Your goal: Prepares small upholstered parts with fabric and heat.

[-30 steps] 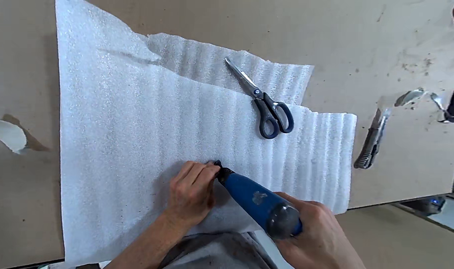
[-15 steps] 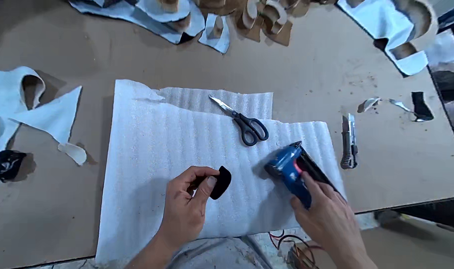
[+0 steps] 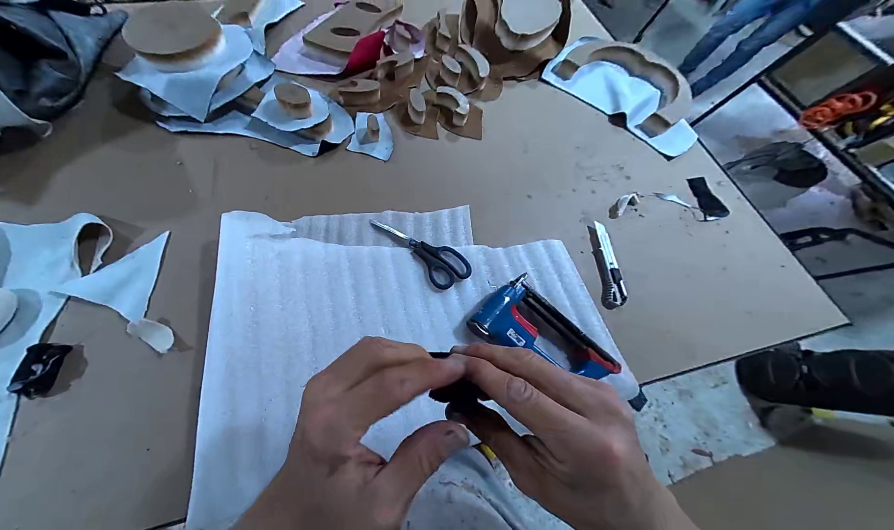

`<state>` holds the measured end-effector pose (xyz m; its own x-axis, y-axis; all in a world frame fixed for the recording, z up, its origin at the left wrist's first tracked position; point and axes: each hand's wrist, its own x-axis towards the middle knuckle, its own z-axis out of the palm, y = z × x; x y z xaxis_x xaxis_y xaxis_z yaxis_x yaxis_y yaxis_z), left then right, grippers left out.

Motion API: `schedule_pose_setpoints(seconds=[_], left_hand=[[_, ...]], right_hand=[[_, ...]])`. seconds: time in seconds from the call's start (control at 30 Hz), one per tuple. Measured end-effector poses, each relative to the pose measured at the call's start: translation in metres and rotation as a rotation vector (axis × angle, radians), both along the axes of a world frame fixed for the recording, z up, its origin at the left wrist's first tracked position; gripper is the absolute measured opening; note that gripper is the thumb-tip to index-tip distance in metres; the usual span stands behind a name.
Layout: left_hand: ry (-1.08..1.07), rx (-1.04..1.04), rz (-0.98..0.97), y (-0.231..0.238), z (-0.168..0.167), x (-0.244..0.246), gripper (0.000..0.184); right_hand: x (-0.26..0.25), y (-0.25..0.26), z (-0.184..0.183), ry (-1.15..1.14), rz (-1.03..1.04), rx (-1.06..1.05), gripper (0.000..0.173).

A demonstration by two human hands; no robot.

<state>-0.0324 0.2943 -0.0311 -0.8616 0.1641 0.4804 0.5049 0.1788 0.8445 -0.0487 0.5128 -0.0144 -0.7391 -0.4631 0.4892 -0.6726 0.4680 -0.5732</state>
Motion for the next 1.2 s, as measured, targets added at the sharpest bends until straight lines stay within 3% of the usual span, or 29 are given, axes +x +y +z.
schedule_pose_setpoints(seconds=[0.17,0.3,0.43,0.53,0.7,0.83,0.97,1.07,1.2], left_hand=[[-0.018,0.064,-0.056,-0.002,0.01,-0.002,0.012],[-0.051,0.049,-0.028,0.0,0.019,0.003,0.019],[-0.158,0.184,0.048,0.01,0.019,0.008,0.022],[-0.302,0.224,0.089,0.008,0.004,0.002,0.019],[-0.532,0.176,0.202,-0.017,-0.052,-0.026,0.01],[-0.432,-0.03,0.234,-0.034,-0.102,-0.049,0.01],[-0.267,-0.249,0.242,-0.034,-0.151,-0.051,0.012],[-0.2,-0.336,0.232,-0.022,-0.166,-0.042,0.015],[-0.082,-0.473,0.265,-0.02,-0.17,-0.032,0.016]], right_hand=[[0.002,-0.003,0.011,0.063,0.03,0.08,0.024],[0.007,-0.012,0.005,0.058,0.026,-0.115,0.023],[0.006,-0.027,-0.006,0.203,-0.079,-0.22,0.024],[-0.004,-0.038,-0.03,0.167,-0.122,-0.271,0.023],[-0.03,-0.076,-0.11,-0.177,-0.15,-0.414,0.03],[-0.038,-0.108,-0.158,-0.205,-0.347,-0.161,0.031],[-0.035,-0.109,-0.181,-0.189,-0.473,0.12,0.025],[-0.03,-0.098,-0.181,-0.181,-0.481,0.256,0.017],[-0.025,-0.061,-0.144,-0.283,-0.321,0.347,0.032]])
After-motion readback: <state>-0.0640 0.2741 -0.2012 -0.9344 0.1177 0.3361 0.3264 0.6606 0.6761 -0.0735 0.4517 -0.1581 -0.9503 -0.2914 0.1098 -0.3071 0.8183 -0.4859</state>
